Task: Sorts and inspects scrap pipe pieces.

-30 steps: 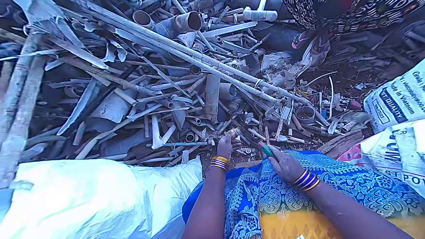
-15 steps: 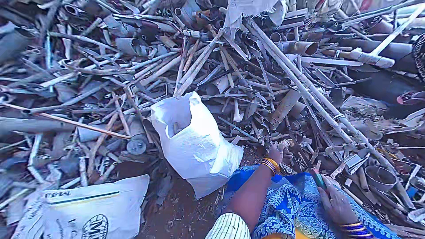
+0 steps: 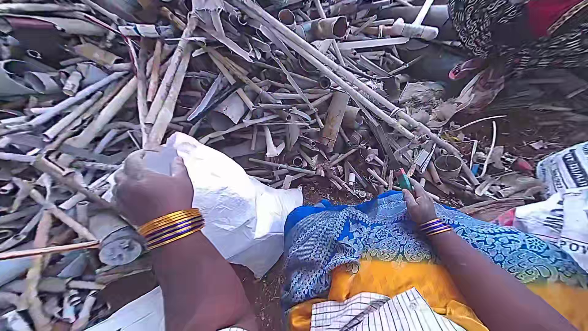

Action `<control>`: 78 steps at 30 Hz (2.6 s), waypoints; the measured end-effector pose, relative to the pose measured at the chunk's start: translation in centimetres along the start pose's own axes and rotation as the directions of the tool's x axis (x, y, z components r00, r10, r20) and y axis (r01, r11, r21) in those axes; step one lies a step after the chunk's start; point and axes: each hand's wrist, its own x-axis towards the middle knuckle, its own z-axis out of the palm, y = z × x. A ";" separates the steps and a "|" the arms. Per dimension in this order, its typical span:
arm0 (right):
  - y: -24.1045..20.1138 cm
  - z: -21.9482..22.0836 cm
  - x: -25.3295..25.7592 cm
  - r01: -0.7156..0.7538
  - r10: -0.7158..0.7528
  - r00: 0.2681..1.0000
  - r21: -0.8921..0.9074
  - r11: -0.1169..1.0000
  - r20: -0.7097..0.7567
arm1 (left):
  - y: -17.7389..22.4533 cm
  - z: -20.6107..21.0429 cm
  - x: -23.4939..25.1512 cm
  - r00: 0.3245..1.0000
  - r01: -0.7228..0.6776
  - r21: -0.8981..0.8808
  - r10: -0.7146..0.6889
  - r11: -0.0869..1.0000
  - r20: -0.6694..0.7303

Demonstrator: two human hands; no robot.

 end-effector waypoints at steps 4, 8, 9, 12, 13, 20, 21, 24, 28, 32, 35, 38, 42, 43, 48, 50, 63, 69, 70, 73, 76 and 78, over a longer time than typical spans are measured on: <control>0.5 0.1 0.9 -0.141 0.159 0.984 0.191 0.971 -0.083 | 4.4 5.1 -2.5 0.970 -0.242 -0.245 0.232 0.939 -0.071; 0.3 -0.2 2.0 -0.259 0.311 0.944 0.335 0.906 -0.112 | 12.9 12.7 -4.6 0.829 -0.306 -0.278 0.398 0.911 0.392; 0.3 -0.3 2.3 -0.277 0.337 0.935 0.363 0.890 -0.114 | 15.1 15.3 -5.0 0.746 -0.315 -0.257 0.406 0.913 0.527; 0.2 -0.6 3.3 -0.315 0.403 0.909 0.461 0.829 -0.104 | 20.5 24.1 -6.6 0.469 -0.355 -0.236 0.391 0.905 0.792; 0.3 -0.8 3.6 -0.321 0.419 0.902 0.488 0.811 -0.102 | 21.8 27.2 -7.3 0.395 -0.379 -0.219 0.371 0.899 0.841; 1.8 -1.2 5.5 -0.358 0.485 0.870 0.569 0.740 -0.083 | 23.4 44.4 -13.0 0.186 -0.453 -0.057 0.156 0.890 0.970; 1.9 -1.2 5.6 -0.366 0.499 0.863 0.583 0.726 -0.080 | 23.2 46.0 -13.9 0.191 -0.480 -0.030 0.138 0.877 0.972; 2.3 -1.0 5.9 -0.373 0.517 0.854 0.618 0.692 -0.064 | 22.7 49.6 -16.4 0.280 -0.531 0.075 0.091 0.844 0.956; 3.0 -0.5 5.8 -0.395 0.516 0.857 0.612 0.685 -0.025 | 21.9 52.6 -18.7 0.381 -0.545 0.198 0.031 0.815 0.924; 3.3 -0.3 5.5 -0.421 0.522 0.853 0.601 0.680 0.006 | 21.1 54.2 -19.1 0.395 -0.571 0.219 0.031 0.791 0.918; 3.3 -0.3 5.4 -0.423 0.515 0.857 0.591 0.687 0.014 | 20.9 54.8 -18.9 0.392 -0.531 0.212 0.017 0.820 0.920; 2.9 -0.3 5.4 -0.423 0.520 0.854 0.598 0.681 0.013 | 21.2 53.4 -18.4 0.334 -0.456 0.160 0.002 0.875 0.942; 1.9 -0.4 5.8 -0.422 0.553 0.833 0.644 0.638 -0.001 | 24.6 48.3 -15.9 0.303 -0.028 -0.004 0.012 1.000 0.953; 1.5 -0.5 5.9 -0.433 0.568 0.823 0.648 0.627 -0.001 | 25.6 46.7 -15.2 0.328 0.211 -0.075 0.002 0.974 0.945; 0.5 -0.8 5.4 -0.468 0.610 0.792 0.624 0.626 -0.017 | 27.0 36.8 -11.5 0.186 0.937 -0.187 0.032 0.296 0.982; 0.6 -0.8 4.9 -0.465 0.604 0.796 0.599 0.651 -0.038 | 26.3 32.7 -10.4 0.189 0.952 -0.199 0.065 0.232 0.980; 1.8 -0.1 0.7 -0.457 0.511 0.853 0.320 0.830 -0.107 | 7.8 4.1 -3.6 0.980 -0.134 -0.981 0.165 0.140 -0.111; 2.9 -0.5 0.1 -0.462 0.504 0.857 0.272 0.844 -0.108 | -1.3 -5.5 2.6 0.988 0.154 -0.366 -0.155 0.918 0.028; 3.1 -0.6 0.1 -0.467 0.509 0.854 0.271 0.842 -0.111 | -2.3 -5.2 3.9 0.971 0.238 -0.364 -0.212 0.900 0.111; 3.1 -0.8 -0.3 -0.495 0.541 0.836 0.303 0.815 -0.090 | -5.7 -2.5 7.1 0.860 0.473 -0.379 -0.323 0.795 0.396; 2.0 -1.0 -0.3 -0.493 0.534 0.843 0.305 0.815 -0.067 | -7.2 -1.7 8.4 0.906 0.383 -0.240 -0.311 0.892 0.287; 1.1 -1.5 -0.4 -0.496 0.533 0.844 0.295 0.817 -0.056 | -4.8 -2.1 7.2 0.971 0.216 -0.178 -0.192 0.960 0.139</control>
